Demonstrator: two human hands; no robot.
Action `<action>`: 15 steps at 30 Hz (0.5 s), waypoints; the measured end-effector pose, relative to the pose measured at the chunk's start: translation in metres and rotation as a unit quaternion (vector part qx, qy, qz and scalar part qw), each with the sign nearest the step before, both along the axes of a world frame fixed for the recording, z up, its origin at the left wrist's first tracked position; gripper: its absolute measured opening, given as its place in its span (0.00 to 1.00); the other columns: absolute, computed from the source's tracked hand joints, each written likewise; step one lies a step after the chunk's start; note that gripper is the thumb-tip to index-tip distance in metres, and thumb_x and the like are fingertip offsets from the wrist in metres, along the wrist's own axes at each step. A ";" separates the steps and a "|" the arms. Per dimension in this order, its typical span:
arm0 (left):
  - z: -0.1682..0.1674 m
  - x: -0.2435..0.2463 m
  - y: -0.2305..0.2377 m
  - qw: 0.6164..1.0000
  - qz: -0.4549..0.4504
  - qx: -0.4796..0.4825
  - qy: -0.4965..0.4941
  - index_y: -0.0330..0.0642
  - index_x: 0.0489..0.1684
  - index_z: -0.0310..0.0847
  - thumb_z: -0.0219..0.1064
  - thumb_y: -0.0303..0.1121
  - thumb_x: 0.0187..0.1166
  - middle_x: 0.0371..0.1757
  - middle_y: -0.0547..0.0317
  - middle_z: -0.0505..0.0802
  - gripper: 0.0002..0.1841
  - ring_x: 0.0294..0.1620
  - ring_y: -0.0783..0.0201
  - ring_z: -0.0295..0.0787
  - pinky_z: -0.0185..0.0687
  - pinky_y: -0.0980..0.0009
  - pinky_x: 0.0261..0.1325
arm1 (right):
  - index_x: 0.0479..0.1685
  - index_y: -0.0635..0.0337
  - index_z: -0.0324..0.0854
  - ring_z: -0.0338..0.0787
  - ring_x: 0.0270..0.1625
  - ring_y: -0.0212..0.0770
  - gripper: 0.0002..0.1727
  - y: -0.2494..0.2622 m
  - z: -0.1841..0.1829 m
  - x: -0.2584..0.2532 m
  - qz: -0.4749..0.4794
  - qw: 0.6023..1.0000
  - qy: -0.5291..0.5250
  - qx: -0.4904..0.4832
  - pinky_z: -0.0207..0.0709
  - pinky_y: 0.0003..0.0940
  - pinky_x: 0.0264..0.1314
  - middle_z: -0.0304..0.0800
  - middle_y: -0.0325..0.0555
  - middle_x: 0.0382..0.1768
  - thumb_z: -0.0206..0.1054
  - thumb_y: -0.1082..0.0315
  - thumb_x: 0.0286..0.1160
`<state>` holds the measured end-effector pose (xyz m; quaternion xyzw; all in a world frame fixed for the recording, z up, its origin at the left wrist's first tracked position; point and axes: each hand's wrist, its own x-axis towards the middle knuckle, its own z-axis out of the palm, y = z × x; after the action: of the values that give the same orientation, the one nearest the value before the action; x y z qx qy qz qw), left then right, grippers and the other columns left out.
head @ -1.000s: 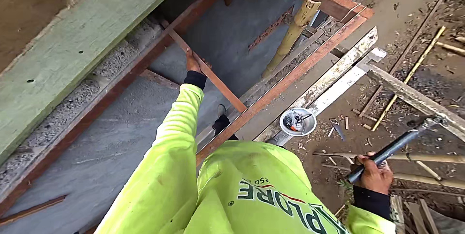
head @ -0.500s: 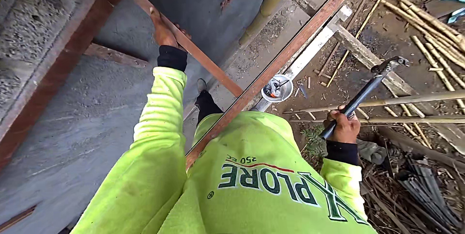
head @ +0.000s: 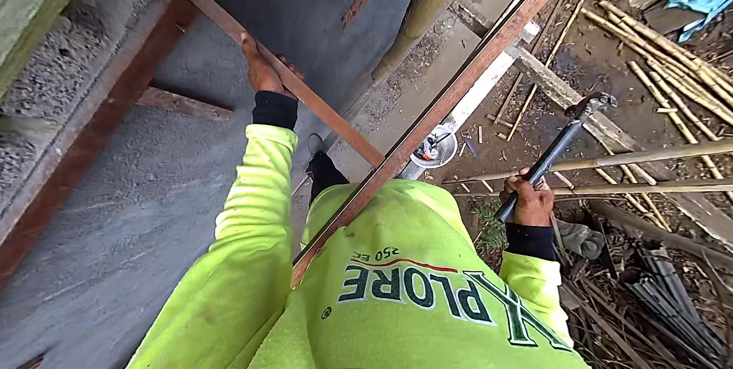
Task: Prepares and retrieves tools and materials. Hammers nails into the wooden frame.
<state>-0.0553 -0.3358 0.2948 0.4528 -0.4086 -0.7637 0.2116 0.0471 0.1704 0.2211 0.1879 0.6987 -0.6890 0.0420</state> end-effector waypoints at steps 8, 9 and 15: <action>0.001 0.001 0.000 1.000 0.007 0.010 -0.003 0.47 0.40 0.68 0.40 0.65 0.90 0.20 0.58 0.78 0.29 0.13 0.63 0.74 0.79 0.64 0.19 | 0.50 0.53 0.73 0.76 0.17 0.23 0.11 -0.006 -0.002 -0.006 -0.016 1.000 0.006 -0.005 0.74 0.20 0.20 0.78 0.24 0.21 0.58 0.76 0.72; 0.001 0.001 0.000 1.000 0.007 0.010 0.000 0.47 0.41 0.68 0.40 0.65 0.90 0.20 0.58 0.78 0.29 0.13 0.63 0.74 0.79 0.64 0.19 | 0.50 0.53 0.73 0.76 0.18 0.23 0.11 -0.008 -0.002 -0.007 -0.015 1.000 0.006 -0.003 0.74 0.20 0.21 0.78 0.23 0.21 0.58 0.76 0.72; 0.005 0.004 0.005 1.000 0.004 0.018 0.005 0.50 0.46 0.68 0.40 0.64 0.90 0.22 0.59 0.79 0.27 0.14 0.64 0.76 0.80 0.66 0.19 | 0.49 0.53 0.74 0.76 0.17 0.23 0.11 -0.006 -0.005 -0.002 -0.007 1.000 0.010 0.004 0.74 0.21 0.21 0.78 0.23 0.20 0.60 0.75 0.70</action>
<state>-0.0514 -0.3308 0.2994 0.4544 -0.3917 -0.7723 0.2090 0.0452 0.1642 0.2162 0.1860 0.7007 -0.6882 0.0290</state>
